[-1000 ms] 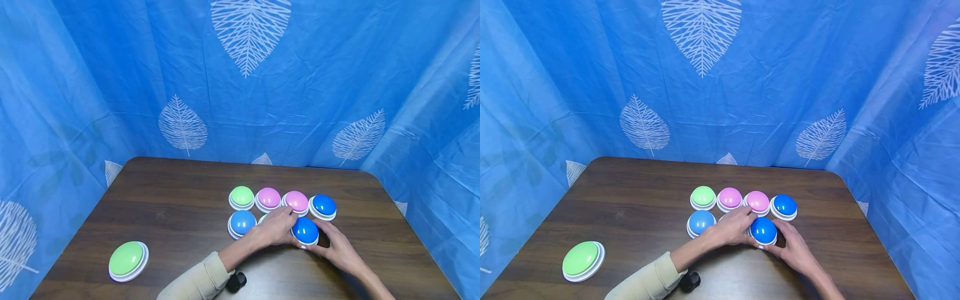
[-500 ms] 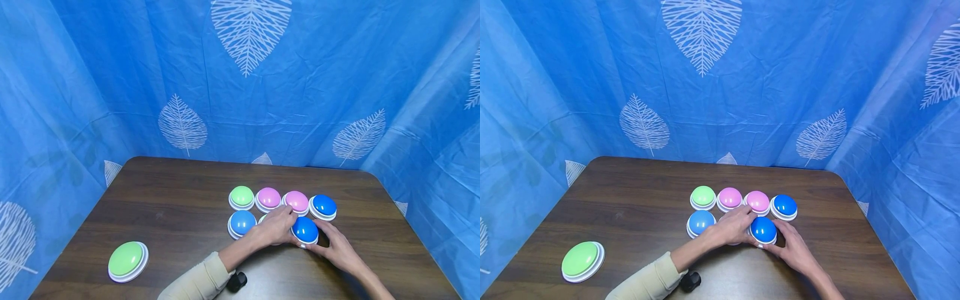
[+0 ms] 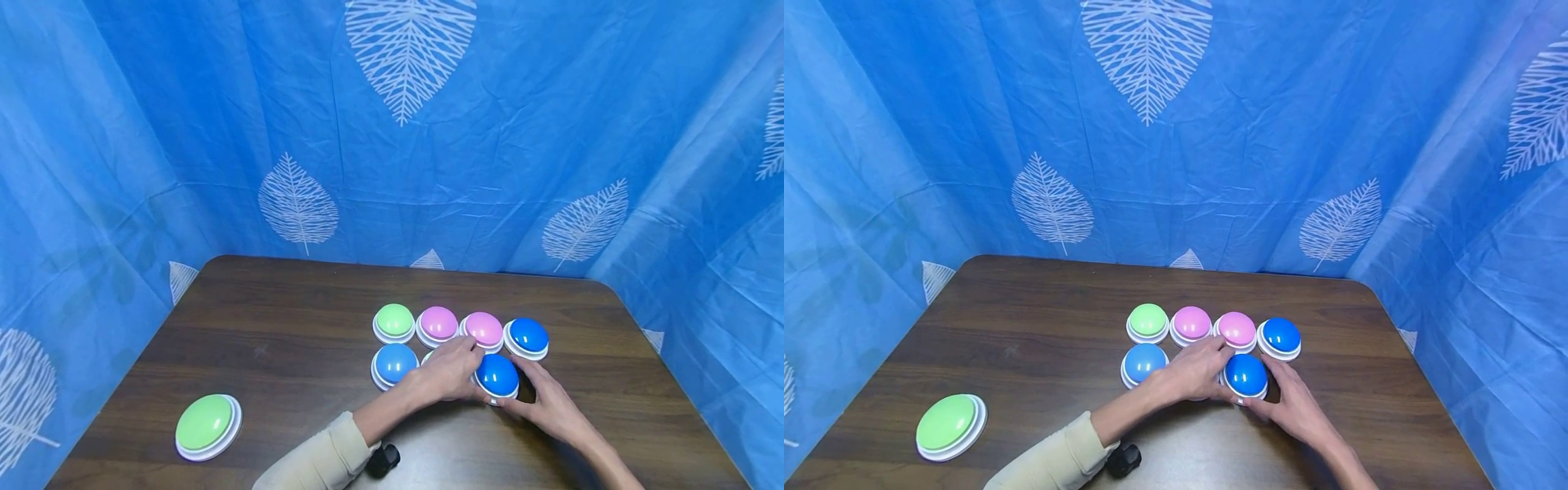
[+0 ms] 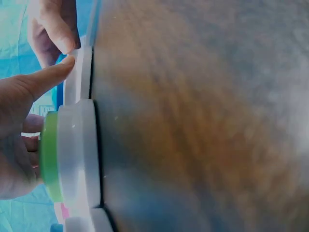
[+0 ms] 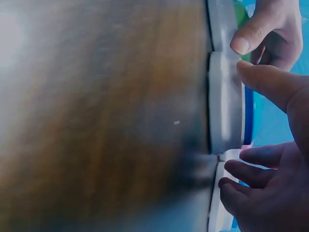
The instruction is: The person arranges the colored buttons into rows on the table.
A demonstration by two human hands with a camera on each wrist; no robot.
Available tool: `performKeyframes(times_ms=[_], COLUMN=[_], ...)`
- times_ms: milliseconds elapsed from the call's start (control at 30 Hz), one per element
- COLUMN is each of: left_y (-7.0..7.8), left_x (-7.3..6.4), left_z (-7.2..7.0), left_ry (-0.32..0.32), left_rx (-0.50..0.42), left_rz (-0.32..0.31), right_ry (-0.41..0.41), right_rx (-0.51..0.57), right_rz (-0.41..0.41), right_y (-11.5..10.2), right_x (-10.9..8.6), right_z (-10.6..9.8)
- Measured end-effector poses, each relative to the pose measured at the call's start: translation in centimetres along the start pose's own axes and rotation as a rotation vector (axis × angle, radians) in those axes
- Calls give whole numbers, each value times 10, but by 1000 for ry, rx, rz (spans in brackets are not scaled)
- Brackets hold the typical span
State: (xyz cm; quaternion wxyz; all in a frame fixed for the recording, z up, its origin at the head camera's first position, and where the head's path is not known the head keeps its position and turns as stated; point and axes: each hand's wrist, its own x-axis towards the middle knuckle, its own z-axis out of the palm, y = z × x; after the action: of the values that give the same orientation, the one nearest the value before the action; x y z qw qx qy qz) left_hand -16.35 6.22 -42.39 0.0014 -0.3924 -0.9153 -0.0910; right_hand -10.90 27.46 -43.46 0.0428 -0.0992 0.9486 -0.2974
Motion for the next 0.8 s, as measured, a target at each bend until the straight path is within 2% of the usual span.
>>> performKeyframes(times_ms=[267, 433, 600, 800], left_y=[-1, -7, -18, -34], left_x=[-7, -15, -30, -55], left_z=[-13, -25, -35, -46], left_ry=[-11, -11, 18, 57], left_rx=[-31, -32, -26, -40], left_rz=[-66, -99, -131, -171], right_ry=[31, 60, 71, 59], right_rx=[-5, -9, 35, 82], right_rz=[-21, -33, -108, -216], right_y=[-12, -25, -39, -61], right_x=[6, 11, 17, 26], right_z=[-9, -9, -4, 8])
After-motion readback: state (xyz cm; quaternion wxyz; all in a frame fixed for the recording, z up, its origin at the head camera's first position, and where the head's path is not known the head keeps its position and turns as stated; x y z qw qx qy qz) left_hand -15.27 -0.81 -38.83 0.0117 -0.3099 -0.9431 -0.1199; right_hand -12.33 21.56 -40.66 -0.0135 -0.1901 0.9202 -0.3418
